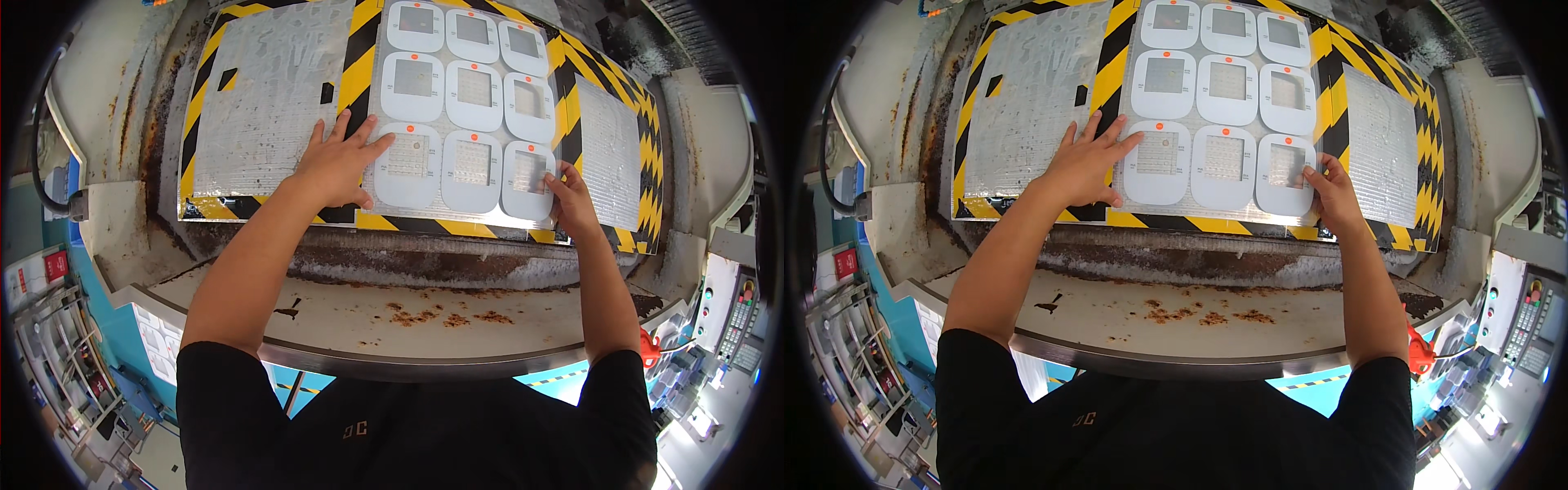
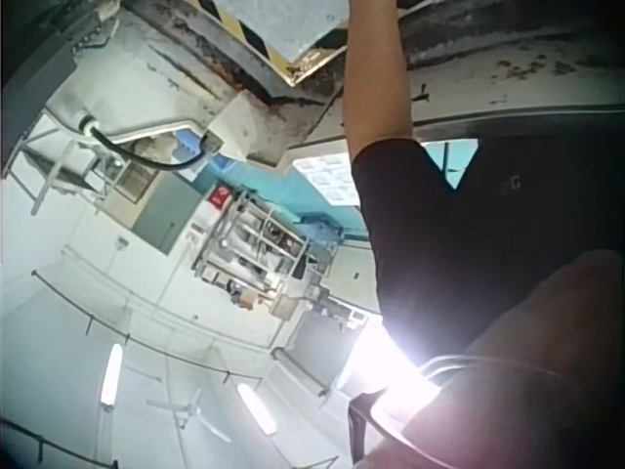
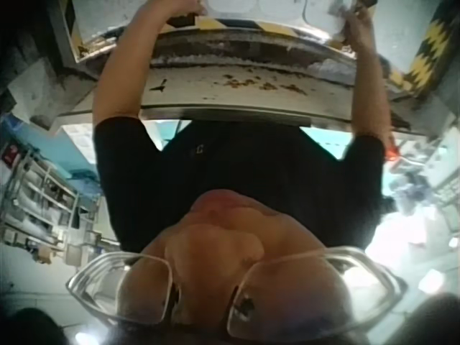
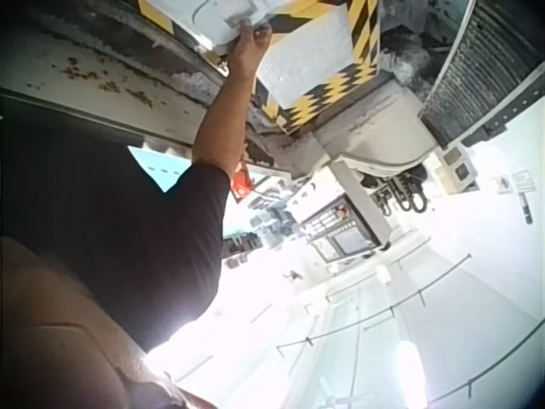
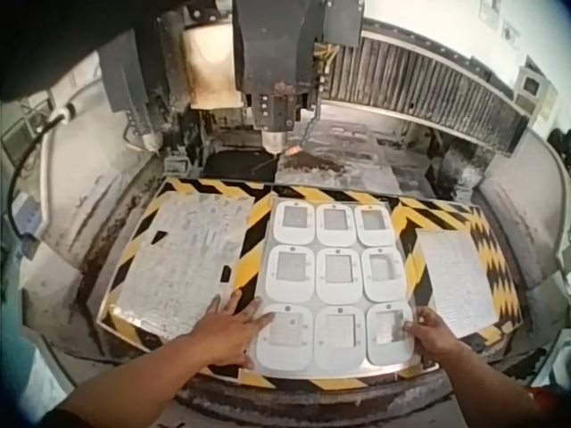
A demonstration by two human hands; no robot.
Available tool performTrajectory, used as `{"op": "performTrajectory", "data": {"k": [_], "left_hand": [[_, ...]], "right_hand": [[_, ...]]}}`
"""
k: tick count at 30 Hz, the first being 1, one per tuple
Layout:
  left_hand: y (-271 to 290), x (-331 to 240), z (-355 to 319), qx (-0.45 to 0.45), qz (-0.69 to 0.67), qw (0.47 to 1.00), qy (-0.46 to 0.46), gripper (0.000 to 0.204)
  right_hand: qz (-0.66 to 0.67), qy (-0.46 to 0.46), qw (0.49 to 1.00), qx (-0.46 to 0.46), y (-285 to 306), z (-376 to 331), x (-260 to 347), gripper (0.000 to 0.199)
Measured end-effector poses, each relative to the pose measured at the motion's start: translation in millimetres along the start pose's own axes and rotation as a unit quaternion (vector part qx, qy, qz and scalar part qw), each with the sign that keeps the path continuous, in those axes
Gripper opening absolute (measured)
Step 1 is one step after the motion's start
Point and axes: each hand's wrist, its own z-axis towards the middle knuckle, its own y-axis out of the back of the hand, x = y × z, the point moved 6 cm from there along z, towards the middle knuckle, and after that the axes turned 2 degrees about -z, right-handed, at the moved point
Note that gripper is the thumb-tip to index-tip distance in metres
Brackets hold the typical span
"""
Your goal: Loading and unloading components into various manufacturing machines on a production floor.
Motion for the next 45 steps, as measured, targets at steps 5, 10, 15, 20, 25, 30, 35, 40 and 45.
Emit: {"op": "performTrajectory", "data": {"k": [5, 10, 15, 20, 25, 30, 35, 40, 45], "left_hand": [[0.6, -0.3, -0.7, -0.001, -0.001, 1.000, 0.002, 0.110], [1.8, -0.8, -2.3, 0.006, -0.002, 1.000, 0.005, 0.110], [-1.1, -1.9, -0.8, 0.006, -0.005, 1.000, 0.003, 0.112], [-1.4, -2.5, 2.7, -0.013, 0.011, 1.000, -0.009, 0.110], [-1.2, -6.2, 3.5, -0.010, 0.014, 1.000, 0.001, 0.110], [0.1, -10.6, 2.8, -0.007, 0.010, 1.000, 0.003, 0.112], [3.6, -14.0, 3.4, 0.023, 0.021, 0.999, 0.030, 0.118], [3.6, -14.8, 4.2, 0.019, 0.036, 0.999, 0.028, 0.113], [1.4, -13.0, 5.3, 0.019, 0.032, 0.999, 0.027, 0.113]], "right_hand": [[0.001, 0.002, 1.000, -0.003, -4.4, -2.5, 2.4, 0.026], [-0.023, -0.002, 1.000, -0.007, -3.8, -3.9, 3.4, 0.030], [-0.060, -0.016, 0.998, -0.030, -5.7, -8.1, 7.0, 0.033], [-0.227, 0.015, 0.971, -0.070, 3.9, -7.2, 18.2, 0.044], [-0.586, 0.063, 0.795, -0.143, -1.2, -15.4, 37.1, 0.074], [-0.650, 0.050, 0.749, -0.122, -10.2, -22.0, 39.7, 0.092], [-0.660, 0.028, 0.743, -0.107, -12.5, -23.3, 38.7, 0.094], [-0.663, 0.022, 0.741, -0.106, -12.8, -22.8, 39.4, 0.095], [-0.668, 0.018, 0.736, -0.106, -13.0, -23.4, 39.8, 0.098]]}}
